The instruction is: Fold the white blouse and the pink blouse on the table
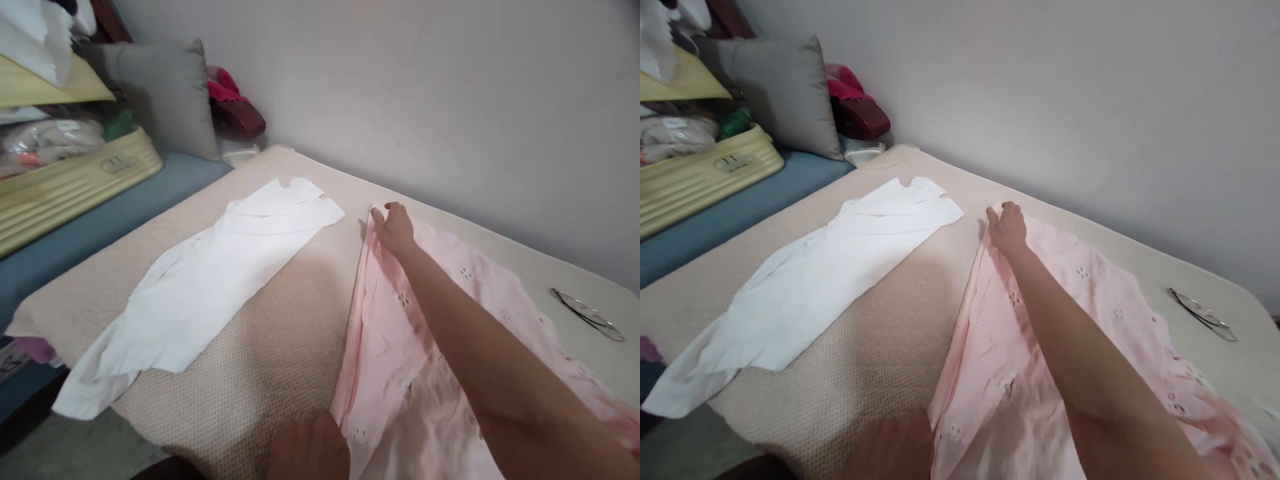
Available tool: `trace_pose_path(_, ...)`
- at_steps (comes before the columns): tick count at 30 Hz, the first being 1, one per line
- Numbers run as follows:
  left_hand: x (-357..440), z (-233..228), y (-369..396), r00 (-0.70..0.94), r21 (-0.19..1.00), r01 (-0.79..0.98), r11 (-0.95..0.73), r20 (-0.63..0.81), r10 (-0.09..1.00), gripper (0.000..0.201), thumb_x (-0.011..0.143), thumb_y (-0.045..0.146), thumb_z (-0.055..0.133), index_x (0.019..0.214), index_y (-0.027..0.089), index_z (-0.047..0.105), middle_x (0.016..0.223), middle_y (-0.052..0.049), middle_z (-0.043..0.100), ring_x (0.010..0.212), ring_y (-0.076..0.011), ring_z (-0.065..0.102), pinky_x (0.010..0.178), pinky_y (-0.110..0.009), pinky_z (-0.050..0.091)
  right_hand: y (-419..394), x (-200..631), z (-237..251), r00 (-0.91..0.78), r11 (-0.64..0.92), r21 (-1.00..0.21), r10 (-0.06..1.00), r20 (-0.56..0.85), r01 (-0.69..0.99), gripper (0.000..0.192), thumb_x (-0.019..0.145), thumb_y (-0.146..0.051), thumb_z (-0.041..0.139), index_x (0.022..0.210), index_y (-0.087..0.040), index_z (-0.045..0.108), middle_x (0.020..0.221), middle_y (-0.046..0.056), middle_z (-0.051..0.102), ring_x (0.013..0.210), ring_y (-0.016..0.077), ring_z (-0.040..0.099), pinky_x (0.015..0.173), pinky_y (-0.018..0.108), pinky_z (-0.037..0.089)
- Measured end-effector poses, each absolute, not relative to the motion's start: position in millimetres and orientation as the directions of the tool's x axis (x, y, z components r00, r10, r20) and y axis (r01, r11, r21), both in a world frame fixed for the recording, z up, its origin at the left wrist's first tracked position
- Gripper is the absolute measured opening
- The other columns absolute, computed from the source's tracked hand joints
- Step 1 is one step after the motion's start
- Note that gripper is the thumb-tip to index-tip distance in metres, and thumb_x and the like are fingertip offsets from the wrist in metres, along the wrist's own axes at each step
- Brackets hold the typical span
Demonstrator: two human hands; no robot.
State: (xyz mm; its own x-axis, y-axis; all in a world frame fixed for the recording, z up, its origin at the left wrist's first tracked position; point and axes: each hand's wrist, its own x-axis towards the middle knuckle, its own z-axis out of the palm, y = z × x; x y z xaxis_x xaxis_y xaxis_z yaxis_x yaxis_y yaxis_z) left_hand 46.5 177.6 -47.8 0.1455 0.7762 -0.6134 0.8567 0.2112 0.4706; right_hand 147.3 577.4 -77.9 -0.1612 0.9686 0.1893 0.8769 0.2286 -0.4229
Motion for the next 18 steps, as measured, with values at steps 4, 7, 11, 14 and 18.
trace_pose_path(4,51,-28,194,0.178,0.372,0.915,0.157,-0.720,0.671,0.042,0.087,0.001,0.040,0.105,0.014,0.076,0.104,-0.020,0.071,0.097,-0.0325,0.071,0.075,-0.042,0.055,525,138,-100,-0.234,0.242,-0.261,0.970,0.062,0.935,0.083,0.098,-0.067,0.027,0.154,-0.006,0.030,0.162,0.023,0.027,0.149,0.0342,0.021,0.120,0.054,0.016)
trace_pose_path(7,48,-8,197,0.199,0.335,0.936,0.104,-0.752,0.629,0.032,0.082,0.003,0.054,0.102,0.012,0.077,0.103,-0.019,0.073,0.100,-0.0327,0.071,0.082,-0.041,0.056,519,132,-103,-0.273,0.260,-0.219,0.961,-0.030,0.940,0.089,0.097,-0.068,0.025,0.158,-0.003,0.018,0.167,0.021,0.010,0.154,0.0328,0.005,0.122,0.056,0.003)
trace_pose_path(11,39,0,191,0.230,0.339,0.940,0.035,-0.706,0.670,0.025,0.075,0.011,0.067,0.098,0.014,0.078,0.098,-0.018,0.075,0.099,-0.0325,0.071,0.084,-0.040,0.055,509,140,-71,-0.315,0.267,-0.286,0.939,-0.137,0.920,0.083,0.101,-0.062,0.018,0.159,-0.004,0.018,0.167,0.023,0.012,0.154,0.0315,0.009,0.122,0.050,0.010)
trace_pose_path(14,29,-3,186,0.282,0.332,0.940,-0.072,-0.642,0.713,0.032,0.074,0.019,0.072,0.105,0.013,0.076,0.108,-0.020,0.073,0.102,-0.0347,0.070,0.083,-0.041,0.056,452,153,-53,-0.356,0.306,-0.303,0.926,-0.123,0.902,0.083,0.100,-0.066,0.014,0.161,-0.008,0.014,0.168,0.019,0.012,0.154,0.0278,0.009,0.122,0.044,0.012)
trace_pose_path(18,12,-4,189,0.301,0.337,0.934,-0.119,-0.562,0.770,0.028,0.069,0.023,0.076,0.096,0.014,0.076,0.099,-0.019,0.074,0.096,-0.0356,0.071,0.077,-0.039,0.056,339,160,-67,-0.466,0.442,-0.245,0.884,-0.047,0.863,0.086,0.099,-0.070,0.018,0.163,-0.013,0.006,0.170,0.013,0.005,0.156,0.0250,-0.001,0.124,0.050,0.005)
